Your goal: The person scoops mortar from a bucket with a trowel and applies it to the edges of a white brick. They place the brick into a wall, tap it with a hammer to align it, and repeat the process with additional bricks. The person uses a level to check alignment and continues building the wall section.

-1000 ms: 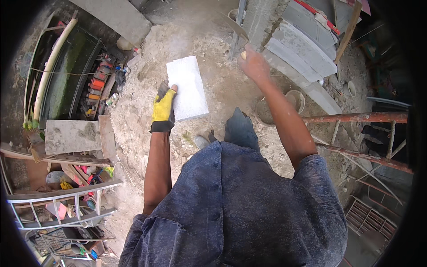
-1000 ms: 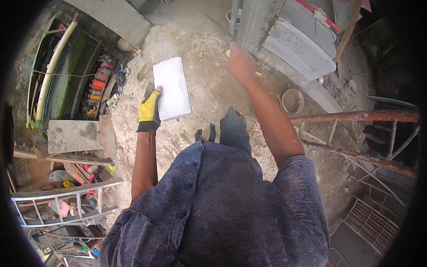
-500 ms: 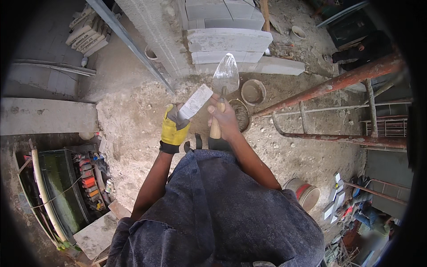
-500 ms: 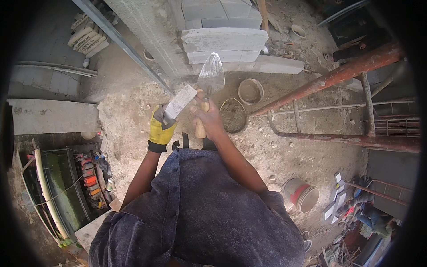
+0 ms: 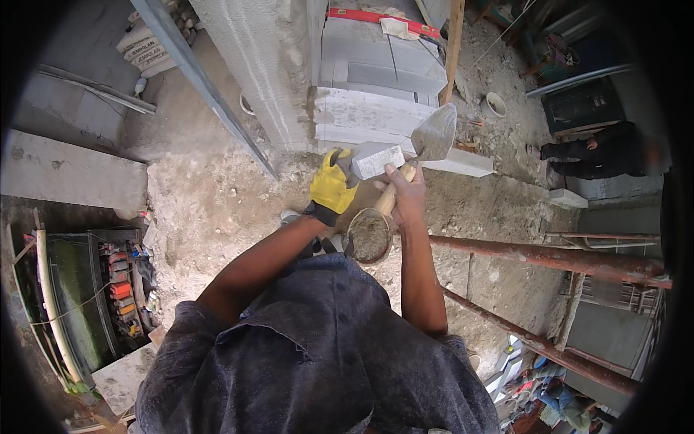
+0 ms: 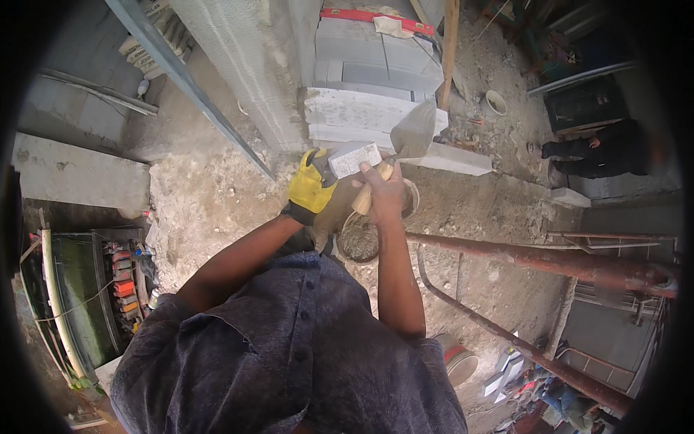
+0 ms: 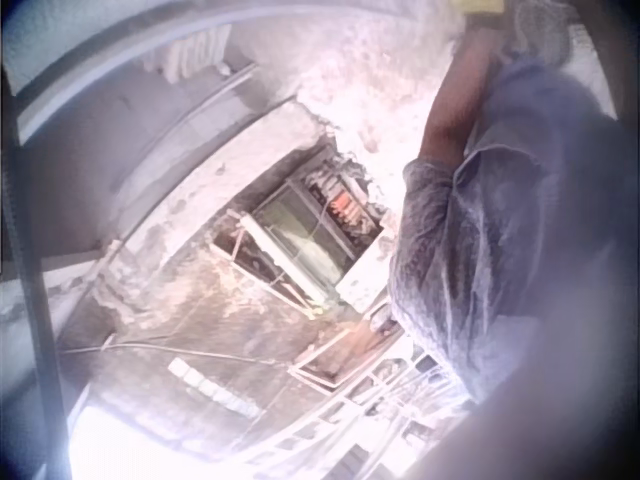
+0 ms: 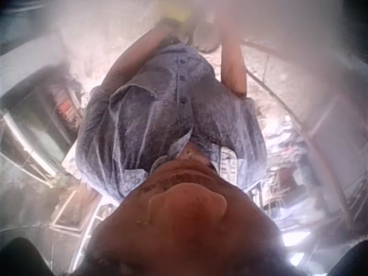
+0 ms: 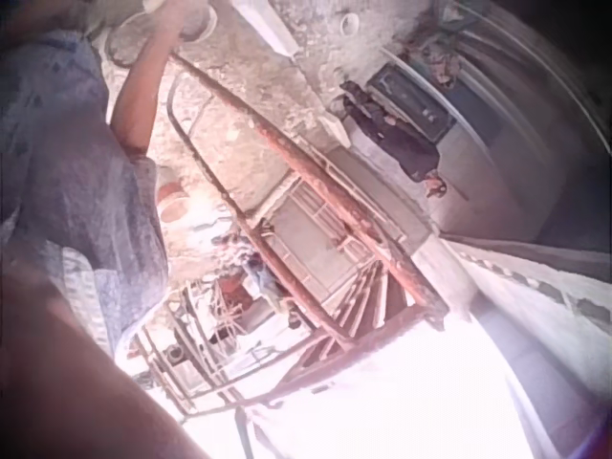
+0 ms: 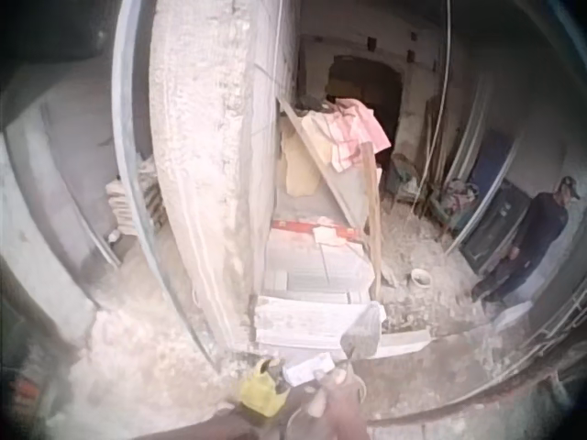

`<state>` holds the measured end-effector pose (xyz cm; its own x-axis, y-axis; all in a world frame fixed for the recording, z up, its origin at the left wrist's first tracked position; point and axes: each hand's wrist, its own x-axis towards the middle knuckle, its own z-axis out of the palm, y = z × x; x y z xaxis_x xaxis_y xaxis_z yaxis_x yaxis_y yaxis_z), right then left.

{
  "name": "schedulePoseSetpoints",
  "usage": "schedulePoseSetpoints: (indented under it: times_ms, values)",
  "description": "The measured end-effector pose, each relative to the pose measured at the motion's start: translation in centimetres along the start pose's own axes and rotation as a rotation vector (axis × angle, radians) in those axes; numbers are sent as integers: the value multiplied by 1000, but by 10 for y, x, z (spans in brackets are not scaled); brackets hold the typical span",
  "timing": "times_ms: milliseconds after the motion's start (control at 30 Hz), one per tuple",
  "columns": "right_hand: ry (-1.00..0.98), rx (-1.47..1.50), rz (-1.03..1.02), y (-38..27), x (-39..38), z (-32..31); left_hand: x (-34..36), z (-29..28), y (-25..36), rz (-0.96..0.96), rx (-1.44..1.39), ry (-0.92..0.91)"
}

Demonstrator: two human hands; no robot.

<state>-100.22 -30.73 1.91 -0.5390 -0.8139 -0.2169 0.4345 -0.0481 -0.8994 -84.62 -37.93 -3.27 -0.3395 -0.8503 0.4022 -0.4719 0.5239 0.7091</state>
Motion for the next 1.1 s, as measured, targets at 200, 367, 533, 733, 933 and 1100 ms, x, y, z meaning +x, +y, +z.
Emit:
schedulePoseSetpoints:
  times_ms: [200, 367, 533, 733, 933, 1100]
  values:
    - [-16, -73, -181, -17, 102, 6, 86, 49, -16, 109, -155, 68]
    - [-108, -182, -199, -36, 186, 40, 162, 70, -25, -233, -382, -6]
    - [-198, -223, -122, -25, 277, 60, 232, 107, -47, -593, -807, 25]
    - [-296, -192, 81, -15, 363, 60, 251, 142, -54, -422, -322, -15]
    - [-474, -389, 182, -1, 442, 105, 288, 165, -85, -393, -244, 47]
    - [-720, -515, 292, 34, 474, 160, 304, 178, -121, -456, 141, 144]
